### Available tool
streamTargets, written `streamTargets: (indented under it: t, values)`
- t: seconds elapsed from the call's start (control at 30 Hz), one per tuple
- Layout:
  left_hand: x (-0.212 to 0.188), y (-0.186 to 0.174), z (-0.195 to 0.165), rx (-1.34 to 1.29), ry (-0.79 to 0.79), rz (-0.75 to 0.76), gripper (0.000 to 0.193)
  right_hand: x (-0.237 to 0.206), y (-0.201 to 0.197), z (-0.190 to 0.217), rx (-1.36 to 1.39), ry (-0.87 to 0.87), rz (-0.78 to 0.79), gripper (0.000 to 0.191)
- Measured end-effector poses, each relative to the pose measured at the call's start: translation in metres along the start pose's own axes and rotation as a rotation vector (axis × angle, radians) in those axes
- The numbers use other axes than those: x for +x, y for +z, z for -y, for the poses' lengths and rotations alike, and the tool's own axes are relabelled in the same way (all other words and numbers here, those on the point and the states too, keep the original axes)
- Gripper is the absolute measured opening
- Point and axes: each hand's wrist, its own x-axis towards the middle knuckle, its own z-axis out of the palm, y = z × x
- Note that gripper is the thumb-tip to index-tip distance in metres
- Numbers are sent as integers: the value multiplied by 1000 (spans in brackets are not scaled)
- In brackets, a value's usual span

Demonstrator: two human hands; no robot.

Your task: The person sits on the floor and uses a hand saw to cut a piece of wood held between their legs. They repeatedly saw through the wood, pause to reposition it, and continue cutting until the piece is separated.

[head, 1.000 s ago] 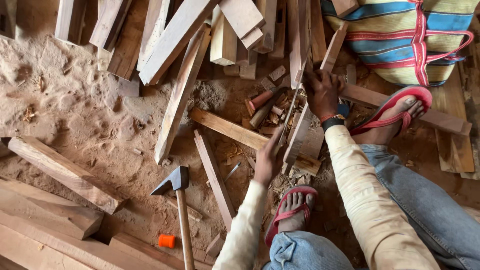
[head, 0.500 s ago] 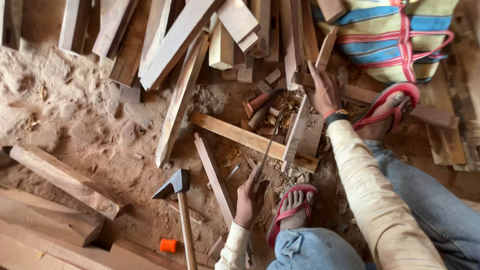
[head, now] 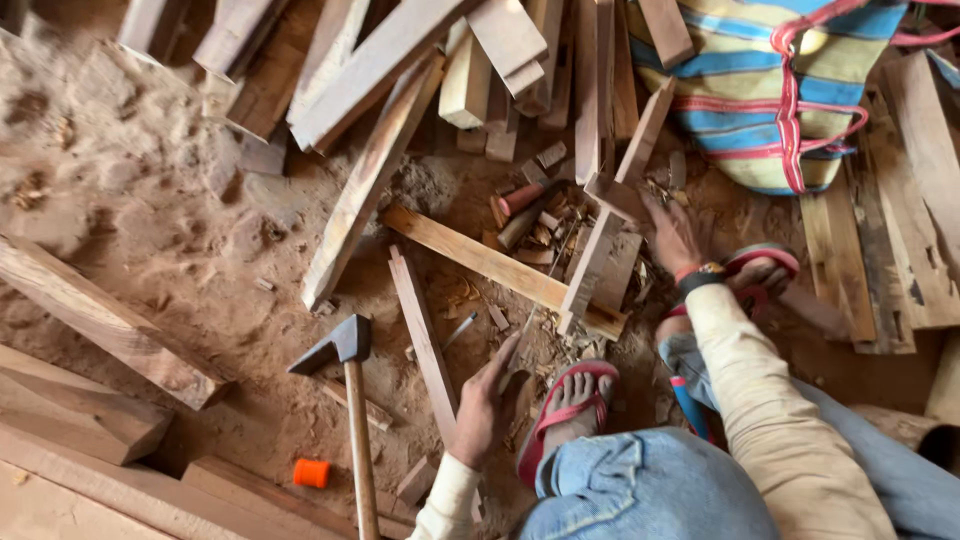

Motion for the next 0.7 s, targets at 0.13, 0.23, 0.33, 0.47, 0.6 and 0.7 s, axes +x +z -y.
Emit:
streamTargets:
  t: [0.13,0.23,0.33,0.47,0.6,0.7]
  values:
    - [-18,-4,-5,61,-46,32,63,-27,10,-7,219,56,66,63]
    - [-23,-1,-12,78,-34,81,67,-23,14,-2,228,-141,-167,71]
    - [-22,1,-23,84,-77,183,68,-9,24,13,377,-236,-291,66]
    - [-14,3,-29,112,1,145,65,-3,42,38,340,-141,-351,40]
    - [2,17,-15,125,152,94,57,-12,46,51,345,-128,-429,32]
    - [23,38,8,162,196,75,56,-15,36,55,332,-99,-388,30]
